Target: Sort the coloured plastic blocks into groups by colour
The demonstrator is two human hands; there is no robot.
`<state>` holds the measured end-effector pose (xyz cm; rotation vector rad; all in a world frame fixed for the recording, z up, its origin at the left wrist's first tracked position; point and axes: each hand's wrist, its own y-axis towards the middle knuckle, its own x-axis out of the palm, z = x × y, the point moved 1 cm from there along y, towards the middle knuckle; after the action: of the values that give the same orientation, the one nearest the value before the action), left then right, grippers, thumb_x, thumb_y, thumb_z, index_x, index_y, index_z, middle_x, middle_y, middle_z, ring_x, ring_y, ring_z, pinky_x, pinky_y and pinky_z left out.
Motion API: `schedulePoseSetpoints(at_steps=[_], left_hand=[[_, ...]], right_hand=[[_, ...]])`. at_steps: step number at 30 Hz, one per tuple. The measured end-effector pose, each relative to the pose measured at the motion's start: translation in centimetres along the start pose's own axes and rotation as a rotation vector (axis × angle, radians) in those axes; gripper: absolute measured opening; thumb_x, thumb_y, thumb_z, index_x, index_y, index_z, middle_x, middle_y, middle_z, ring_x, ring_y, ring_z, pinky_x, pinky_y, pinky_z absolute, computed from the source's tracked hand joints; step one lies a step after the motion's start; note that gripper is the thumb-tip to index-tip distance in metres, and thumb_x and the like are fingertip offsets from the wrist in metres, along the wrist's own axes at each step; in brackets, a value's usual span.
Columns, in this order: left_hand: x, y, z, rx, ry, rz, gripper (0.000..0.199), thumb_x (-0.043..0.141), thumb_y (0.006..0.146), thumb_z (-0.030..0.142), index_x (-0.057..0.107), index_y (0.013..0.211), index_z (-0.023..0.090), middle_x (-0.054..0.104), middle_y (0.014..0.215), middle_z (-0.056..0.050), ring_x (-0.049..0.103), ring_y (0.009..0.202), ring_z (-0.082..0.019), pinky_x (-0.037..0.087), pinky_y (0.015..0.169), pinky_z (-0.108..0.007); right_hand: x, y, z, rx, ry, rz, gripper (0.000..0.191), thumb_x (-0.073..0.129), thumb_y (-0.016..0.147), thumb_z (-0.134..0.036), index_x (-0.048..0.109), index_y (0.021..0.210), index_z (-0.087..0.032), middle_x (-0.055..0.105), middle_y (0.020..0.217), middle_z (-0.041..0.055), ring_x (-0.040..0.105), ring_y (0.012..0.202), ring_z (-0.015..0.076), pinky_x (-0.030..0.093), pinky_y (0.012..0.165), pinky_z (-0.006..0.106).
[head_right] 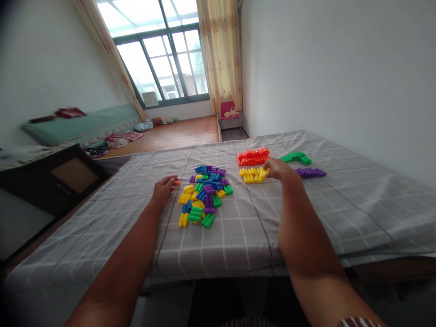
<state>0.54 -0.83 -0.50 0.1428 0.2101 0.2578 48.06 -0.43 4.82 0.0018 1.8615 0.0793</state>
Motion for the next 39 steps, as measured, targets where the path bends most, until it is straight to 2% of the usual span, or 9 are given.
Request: schedulePoseSetpoints(at_steps=[4, 11, 13, 17, 19, 24, 31, 34, 39], left_hand=[[0.2, 0.1, 0.1, 0.002, 0.008, -0.020, 0.050, 0.068, 0.066, 0.052, 0.069, 0.099, 0.016, 0.071, 0.095, -0.009, 0.064, 0.074, -0.016, 0.044, 0.056, -0.021], [0.3, -0.3, 0.6, 0.011, 0.001, -0.037, 0.049, 0.071, 0.063, 0.053, 0.070, 0.095, 0.016, 0.072, 0.090, -0.008, 0.063, 0.071, -0.015, 0.044, 0.055, -0.022], [0.2, -0.7, 1.2, 0.031, 0.034, -0.109, 0.049, 0.071, 0.062, 0.054, 0.071, 0.094, 0.017, 0.072, 0.089, -0.007, 0.062, 0.071, -0.016, 0.044, 0.056, -0.023], [-0.2, -1.6, 2.2, 0.148, 0.177, -0.374, 0.041, 0.073, 0.063, 0.050, 0.074, 0.091, 0.020, 0.073, 0.093, -0.006, 0.063, 0.083, -0.021, 0.050, 0.069, -0.029], [-0.2, -1.9, 2.2, 0.200, 0.247, -0.443, 0.039, 0.075, 0.062, 0.047, 0.075, 0.091, 0.021, 0.073, 0.094, -0.005, 0.063, 0.085, -0.022, 0.051, 0.074, -0.031], [0.6, -1.7, 1.0, 0.225, 0.341, -0.423, 0.043, 0.076, 0.060, 0.040, 0.074, 0.099, 0.022, 0.071, 0.088, -0.003, 0.061, 0.074, -0.018, 0.051, 0.071, -0.030], [1.5, -2.2, 1.9, 0.167, 0.085, -0.462, 0.046, 0.078, 0.061, 0.035, 0.067, 0.103, 0.018, 0.069, 0.102, -0.007, 0.063, 0.091, -0.020, 0.052, 0.080, -0.035], [2.1, -2.8, 2.9, 0.126, -0.067, -0.487, 0.044, 0.080, 0.062, 0.034, 0.061, 0.098, 0.017, 0.068, 0.101, -0.006, 0.064, 0.092, -0.019, 0.051, 0.082, -0.034], [3.4, -3.5, 3.9, 0.114, -0.153, -0.526, 0.047, 0.084, 0.056, 0.031, 0.051, 0.086, 0.018, 0.063, 0.088, 0.000, 0.062, 0.082, -0.014, 0.050, 0.074, -0.027]], right_hand=[[0.4, -0.1, 0.9, 0.115, -0.046, -0.159, 0.023, 0.079, 0.055, -0.015, 0.072, 0.077, -0.020, 0.071, 0.085, 0.0057, 0.064, 0.081, 0.0216, 0.047, 0.067, 0.028], [1.9, 1.0, 1.8, -0.018, -0.004, -0.051, 0.020, 0.079, 0.053, -0.018, 0.072, 0.072, -0.022, 0.069, 0.076, 0.0036, 0.063, 0.066, 0.0189, 0.048, 0.060, 0.028], [2.2, 1.2, 1.8, -0.025, -0.003, -0.057, 0.020, 0.077, 0.054, -0.018, 0.073, 0.073, -0.022, 0.069, 0.075, 0.0037, 0.063, 0.065, 0.0192, 0.047, 0.060, 0.028], [2.1, 1.3, 0.8, 0.015, -0.079, 0.009, 0.017, 0.068, 0.064, -0.018, 0.074, 0.079, -0.023, 0.071, 0.086, 0.0061, 0.065, 0.075, 0.0219, 0.047, 0.067, 0.031], [1.8, 1.1, -0.3, -0.010, -0.106, 0.123, 0.018, 0.061, 0.073, -0.021, 0.074, 0.085, -0.023, 0.071, 0.091, 0.0068, 0.065, 0.082, 0.0228, 0.046, 0.071, 0.032], [2.0, 0.3, -4.6, -0.207, -0.023, 0.301, 0.020, 0.055, 0.081, -0.024, 0.070, 0.094, -0.020, 0.071, 0.093, 0.0069, 0.064, 0.083, 0.0211, 0.045, 0.073, 0.030], [4.8, -1.7, -12.1, -0.539, 0.365, 0.294, 0.019, 0.053, 0.086, -0.028, 0.066, 0.096, -0.019, 0.069, 0.090, 0.0051, 0.062, 0.071, 0.0167, 0.048, 0.072, 0.030], [6.0, -3.0, -15.8, -0.691, 0.505, 0.261, 0.022, 0.057, 0.086, -0.030, 0.063, 0.105, -0.021, 0.066, 0.100, 0.0053, 0.061, 0.070, 0.0153, 0.050, 0.072, 0.031], [7.8, -4.4, -20.4, -0.858, 0.512, 0.291, 0.049, 0.070, 0.078, -0.034, 0.051, 0.122, -0.024, 0.056, 0.122, 0.0111, 0.060, 0.099, 0.0235, 0.050, 0.085, 0.040]])
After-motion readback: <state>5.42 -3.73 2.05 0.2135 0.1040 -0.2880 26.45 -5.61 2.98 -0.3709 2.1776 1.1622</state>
